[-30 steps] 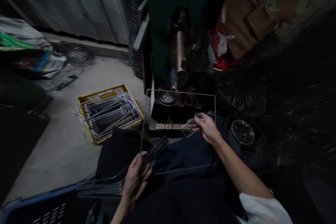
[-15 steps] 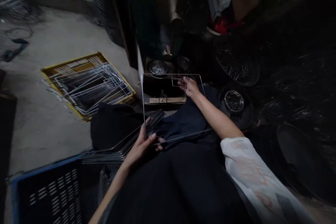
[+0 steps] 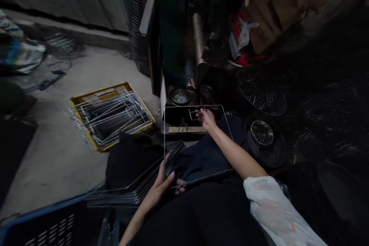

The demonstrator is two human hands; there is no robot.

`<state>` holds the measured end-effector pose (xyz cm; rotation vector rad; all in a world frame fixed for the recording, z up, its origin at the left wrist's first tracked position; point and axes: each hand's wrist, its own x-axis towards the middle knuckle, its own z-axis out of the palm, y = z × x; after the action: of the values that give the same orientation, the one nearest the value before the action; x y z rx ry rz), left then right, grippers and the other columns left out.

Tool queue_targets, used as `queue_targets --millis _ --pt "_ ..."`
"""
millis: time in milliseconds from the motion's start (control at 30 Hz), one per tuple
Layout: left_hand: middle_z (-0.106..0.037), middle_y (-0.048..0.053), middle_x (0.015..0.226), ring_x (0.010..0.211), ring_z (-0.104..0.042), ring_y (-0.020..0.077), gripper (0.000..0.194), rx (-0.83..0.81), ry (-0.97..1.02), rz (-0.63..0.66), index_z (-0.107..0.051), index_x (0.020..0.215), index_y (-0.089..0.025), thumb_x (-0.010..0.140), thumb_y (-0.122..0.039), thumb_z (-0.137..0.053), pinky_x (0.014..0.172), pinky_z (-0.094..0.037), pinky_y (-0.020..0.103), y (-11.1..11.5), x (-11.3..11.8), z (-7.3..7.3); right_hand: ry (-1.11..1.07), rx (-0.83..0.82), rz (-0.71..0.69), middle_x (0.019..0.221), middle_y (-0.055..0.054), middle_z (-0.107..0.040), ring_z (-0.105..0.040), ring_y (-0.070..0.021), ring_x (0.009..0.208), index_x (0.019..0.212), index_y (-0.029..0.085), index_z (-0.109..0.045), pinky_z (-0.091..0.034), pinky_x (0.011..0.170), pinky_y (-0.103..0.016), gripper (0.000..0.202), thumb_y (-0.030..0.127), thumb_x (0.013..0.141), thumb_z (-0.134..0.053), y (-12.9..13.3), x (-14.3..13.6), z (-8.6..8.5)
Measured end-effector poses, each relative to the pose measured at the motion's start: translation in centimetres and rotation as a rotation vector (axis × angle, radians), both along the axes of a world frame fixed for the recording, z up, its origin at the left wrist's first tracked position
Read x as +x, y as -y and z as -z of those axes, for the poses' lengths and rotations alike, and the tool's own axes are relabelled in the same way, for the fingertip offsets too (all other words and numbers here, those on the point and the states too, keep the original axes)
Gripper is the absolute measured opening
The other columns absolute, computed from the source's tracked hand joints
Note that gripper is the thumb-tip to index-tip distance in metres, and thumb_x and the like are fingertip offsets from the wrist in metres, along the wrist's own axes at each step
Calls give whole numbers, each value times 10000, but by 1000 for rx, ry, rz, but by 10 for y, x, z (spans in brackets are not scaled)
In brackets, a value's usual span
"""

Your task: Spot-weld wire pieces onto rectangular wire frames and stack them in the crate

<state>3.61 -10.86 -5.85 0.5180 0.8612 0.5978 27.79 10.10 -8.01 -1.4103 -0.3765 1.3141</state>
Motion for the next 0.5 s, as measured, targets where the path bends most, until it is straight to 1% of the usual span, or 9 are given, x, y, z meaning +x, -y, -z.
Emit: queue_targets --millis 167,300,400,500 --pt "-730 71 765 698 -700 259 882 -6 -12 -2 86 1474 -389 883 -515 -557 619 -468 309 -3 2 -3 -35 23 23 740 4 -724 -664 -96 537 832 184 -517 -458 414 -141 167 286 866 -644 -3 2 10" --pt "-724 60 733 665 -688 249 878 5 -26 -17 89 1475 -377 887 -511 -549 597 -452 304 -4 4 -5 -41 41 89 694 16 -705 -673 -103 547 838 186 -511 -458 413 -137 199 299 840 -675 -14 1 12" --pt "-712 49 704 634 -671 232 862 23 -27 -38 63 1486 -351 892 -501 -543 605 -453 310 -3 7 -7 1 72 139 679 26 -692 -664 -98 533 837 184 -522 -459 409 -136 206 275 804 -703 -18 -4 9" --pt "-699 32 702 649 -669 225 884 21 -15 -61 46 1492 -336 878 -495 -569 666 -480 335 -1 11 -8 50 128 152 674 33 -685 -655 -95 522 836 182 -540 -463 409 -137 235 266 748 -741 -22 -9 -1"
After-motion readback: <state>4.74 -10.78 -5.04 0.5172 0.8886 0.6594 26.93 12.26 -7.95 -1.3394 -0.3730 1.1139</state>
